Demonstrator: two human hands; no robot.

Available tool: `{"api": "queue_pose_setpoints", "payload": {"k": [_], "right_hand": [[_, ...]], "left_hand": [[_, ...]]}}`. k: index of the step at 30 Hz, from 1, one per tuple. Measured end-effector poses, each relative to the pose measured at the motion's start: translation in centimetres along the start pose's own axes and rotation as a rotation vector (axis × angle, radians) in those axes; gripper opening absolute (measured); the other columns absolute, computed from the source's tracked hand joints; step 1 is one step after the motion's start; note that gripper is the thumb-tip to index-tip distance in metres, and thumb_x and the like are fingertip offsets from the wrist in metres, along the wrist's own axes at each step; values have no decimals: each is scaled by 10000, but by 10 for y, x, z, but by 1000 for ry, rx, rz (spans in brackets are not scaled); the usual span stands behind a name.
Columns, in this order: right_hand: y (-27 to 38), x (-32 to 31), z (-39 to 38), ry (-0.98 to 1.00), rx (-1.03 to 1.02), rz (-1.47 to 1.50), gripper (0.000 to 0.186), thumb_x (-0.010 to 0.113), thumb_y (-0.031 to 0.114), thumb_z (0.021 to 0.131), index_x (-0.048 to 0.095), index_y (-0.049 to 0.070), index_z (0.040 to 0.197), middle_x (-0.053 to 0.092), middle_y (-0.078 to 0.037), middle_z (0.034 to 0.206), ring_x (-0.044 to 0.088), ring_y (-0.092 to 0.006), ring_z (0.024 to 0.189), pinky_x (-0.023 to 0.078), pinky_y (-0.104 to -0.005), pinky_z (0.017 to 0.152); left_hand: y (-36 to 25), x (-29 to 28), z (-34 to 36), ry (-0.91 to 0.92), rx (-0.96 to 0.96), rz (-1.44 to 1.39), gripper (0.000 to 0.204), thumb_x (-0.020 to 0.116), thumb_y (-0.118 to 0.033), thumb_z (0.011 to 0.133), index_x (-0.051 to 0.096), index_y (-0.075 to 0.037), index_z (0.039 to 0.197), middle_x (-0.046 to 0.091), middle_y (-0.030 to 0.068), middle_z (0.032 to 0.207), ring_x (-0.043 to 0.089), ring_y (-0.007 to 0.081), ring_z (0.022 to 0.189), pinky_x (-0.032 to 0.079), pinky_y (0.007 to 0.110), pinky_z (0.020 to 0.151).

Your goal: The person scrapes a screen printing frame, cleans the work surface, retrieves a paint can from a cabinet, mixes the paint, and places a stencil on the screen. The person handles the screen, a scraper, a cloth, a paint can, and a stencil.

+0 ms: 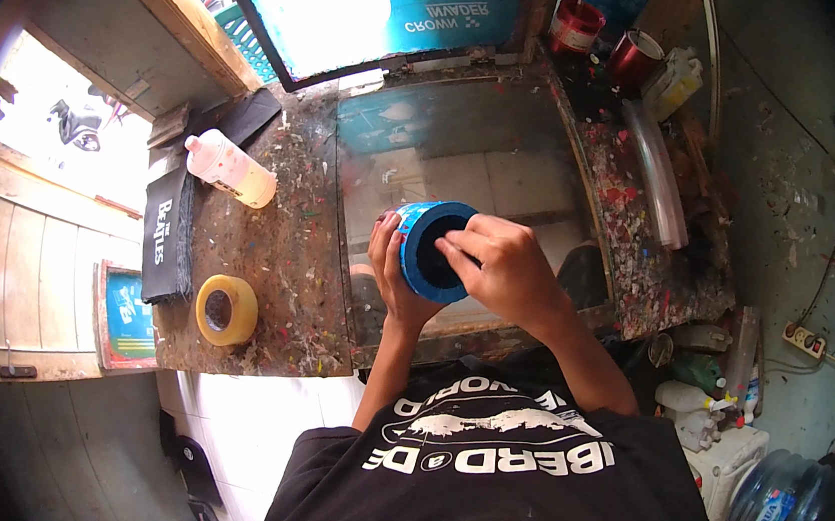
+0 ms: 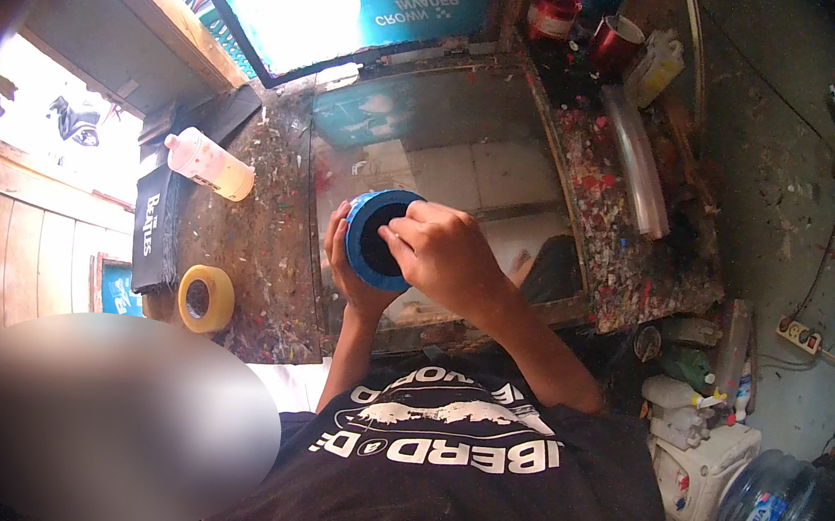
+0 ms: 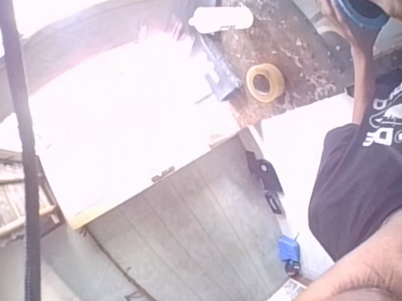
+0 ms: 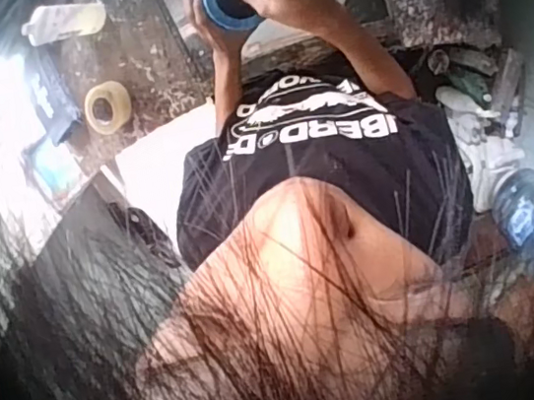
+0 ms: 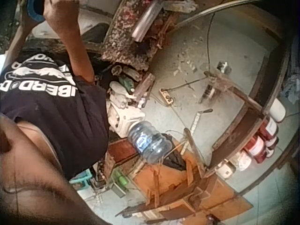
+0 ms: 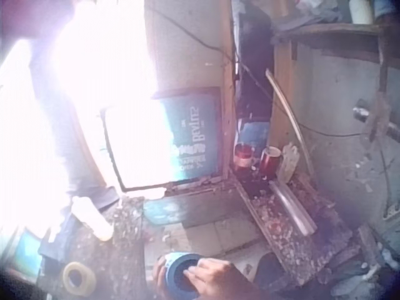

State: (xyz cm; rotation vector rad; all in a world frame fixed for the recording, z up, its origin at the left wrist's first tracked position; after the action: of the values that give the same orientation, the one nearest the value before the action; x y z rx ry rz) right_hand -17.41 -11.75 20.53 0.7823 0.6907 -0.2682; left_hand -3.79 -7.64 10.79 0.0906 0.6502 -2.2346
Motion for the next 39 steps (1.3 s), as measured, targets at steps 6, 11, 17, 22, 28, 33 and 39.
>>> {"api": "queue_pose_setpoints", "payload": {"k": [6,11,17,22,28,33,39], "right_hand": [[1,-6,0,-98,-11,-69,137,779,101,862,761,-12,937,696,-149,829,687,-305,713,549,-386,661],[-4,-2,-1,-15,31,128,133,734,124,904,745,-8,889,683,-157,817,692,-309,755,562,-406,716],[-5,-2,-2,11,61,111,130,770,94,869,768,-6,953,699,-151,835,690,-294,711,550,-393,663],[-2,-9,-3,-61,29,22,134,776,93,863,769,-8,951,697,-149,827,689,-298,704,549,-393,660],[-4,-12,-3,-87,47,127,133,776,92,864,767,-12,945,700,-155,832,687,-298,702,545,-388,653],[-8,-2,-2,57,74,142,133,771,97,871,765,-16,940,698,-161,824,685,-304,705,542,-387,651],[-8,-6,-3,-21,93,9,128,768,101,875,764,-17,924,693,-160,805,684,-314,710,545,-387,655]], "left_hand": [[0,0,1,1,0,-3,1008,920,-312,700,350,-62,1493,491,232,1454,509,444,1333,397,618,1130],[1,1,2,26,18,33,1115,961,-324,639,320,-87,1520,476,225,1477,502,407,1356,410,534,1146],[-1,2,1,28,12,14,1076,945,-318,663,329,-78,1511,480,225,1471,504,419,1348,407,565,1140],[-3,3,2,1,7,-46,1001,919,-307,697,358,-55,1487,497,229,1447,515,438,1325,403,621,1123],[-2,5,0,47,17,6,1137,965,-351,642,305,-94,1532,459,224,1492,488,411,1370,399,544,1156],[-2,5,0,42,21,12,1140,965,-362,641,305,-97,1532,454,227,1499,484,412,1375,395,544,1160],[-3,4,1,54,13,6,1140,965,-350,642,301,-103,1535,454,227,1499,479,410,1380,397,542,1159]]}}
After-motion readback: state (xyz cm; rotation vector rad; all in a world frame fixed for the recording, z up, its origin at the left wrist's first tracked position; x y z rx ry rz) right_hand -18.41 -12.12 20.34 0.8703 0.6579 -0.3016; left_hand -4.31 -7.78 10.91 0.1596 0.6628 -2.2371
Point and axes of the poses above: each hand's wrist, its own z-axis towards the middle knuckle, its own x-axis out of the palm, y = z × x, the point moved 7 cm from there along z, towards the middle knuckle
